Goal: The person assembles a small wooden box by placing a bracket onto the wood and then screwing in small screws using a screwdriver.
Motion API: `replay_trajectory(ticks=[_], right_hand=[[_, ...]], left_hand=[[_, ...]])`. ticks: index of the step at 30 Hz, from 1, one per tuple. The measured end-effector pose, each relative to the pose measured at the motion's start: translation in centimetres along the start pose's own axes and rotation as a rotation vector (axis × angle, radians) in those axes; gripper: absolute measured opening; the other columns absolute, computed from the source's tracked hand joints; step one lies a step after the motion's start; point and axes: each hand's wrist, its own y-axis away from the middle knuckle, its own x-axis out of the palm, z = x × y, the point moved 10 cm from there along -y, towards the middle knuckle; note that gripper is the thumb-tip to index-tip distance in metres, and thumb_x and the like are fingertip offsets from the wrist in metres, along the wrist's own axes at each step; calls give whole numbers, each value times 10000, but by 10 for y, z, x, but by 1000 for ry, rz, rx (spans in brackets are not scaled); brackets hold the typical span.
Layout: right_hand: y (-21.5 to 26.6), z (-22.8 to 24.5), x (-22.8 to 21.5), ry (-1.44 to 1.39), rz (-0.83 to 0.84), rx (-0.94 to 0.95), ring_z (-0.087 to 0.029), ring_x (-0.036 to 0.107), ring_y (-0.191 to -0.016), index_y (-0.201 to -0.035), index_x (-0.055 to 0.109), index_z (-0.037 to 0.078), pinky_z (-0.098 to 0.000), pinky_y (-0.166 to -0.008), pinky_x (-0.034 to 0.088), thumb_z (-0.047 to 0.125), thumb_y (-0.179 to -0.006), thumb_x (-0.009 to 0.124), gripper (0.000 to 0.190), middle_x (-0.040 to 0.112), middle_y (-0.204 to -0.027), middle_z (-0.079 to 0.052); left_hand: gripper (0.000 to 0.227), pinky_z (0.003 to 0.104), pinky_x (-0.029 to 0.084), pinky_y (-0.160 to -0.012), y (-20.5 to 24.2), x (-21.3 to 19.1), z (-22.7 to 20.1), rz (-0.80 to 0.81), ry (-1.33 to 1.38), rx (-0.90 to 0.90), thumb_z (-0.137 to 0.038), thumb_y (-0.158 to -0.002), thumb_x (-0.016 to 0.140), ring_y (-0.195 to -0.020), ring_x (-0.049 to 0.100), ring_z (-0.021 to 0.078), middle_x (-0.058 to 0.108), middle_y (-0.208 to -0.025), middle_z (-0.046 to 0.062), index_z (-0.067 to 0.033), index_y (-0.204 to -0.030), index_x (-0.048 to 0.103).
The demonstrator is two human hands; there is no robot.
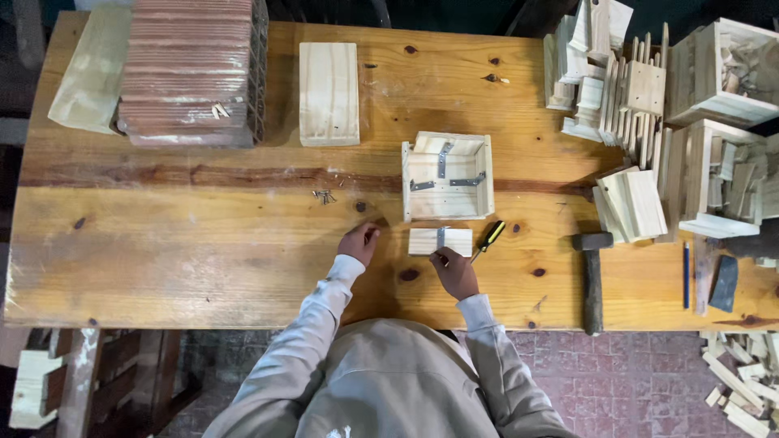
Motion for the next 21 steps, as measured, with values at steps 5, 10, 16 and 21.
replay_trajectory(ticks=[5,10,16,21], right_hand=[[-11,-42,-34,66,-46,12,-401,735,-946,-1063,733,206,-556,-857,590,407,-986,623,242,779,-933,-117],[-29,-98,-105,241,-235,300,-357,753,-997,-1085,694,235,-506,-926,604,538,-957,557,357,787,-975,-157],[-66,-126,-120,229,-75,360,-484,678,-1148,-1169,512,59,-564,-999,540,913,-821,495,923,697,-1151,-327],[-100,-162,-106,242,-31,289,-408,712,-1083,-1049,619,69,-538,-950,554,708,-868,542,669,762,-939,-142]], left_hand=[[402,412,555,-999,-9,36,-34,-42,-199,144,-372,-910,704,-1188,645,330,674,-1213,134,-149,-1239,640],[621,453,403,-1149,19,48,-94,132,-276,126,-480,-849,769,-1353,460,332,494,-1347,64,-217,-1347,505],[584,427,443,-1027,43,55,-122,-64,-408,241,-505,-865,744,-1245,497,281,457,-1273,29,-189,-1285,487],[633,442,448,-1057,42,100,-143,-97,-324,364,-389,-862,755,-1301,504,331,502,-1361,100,-132,-1378,493]])
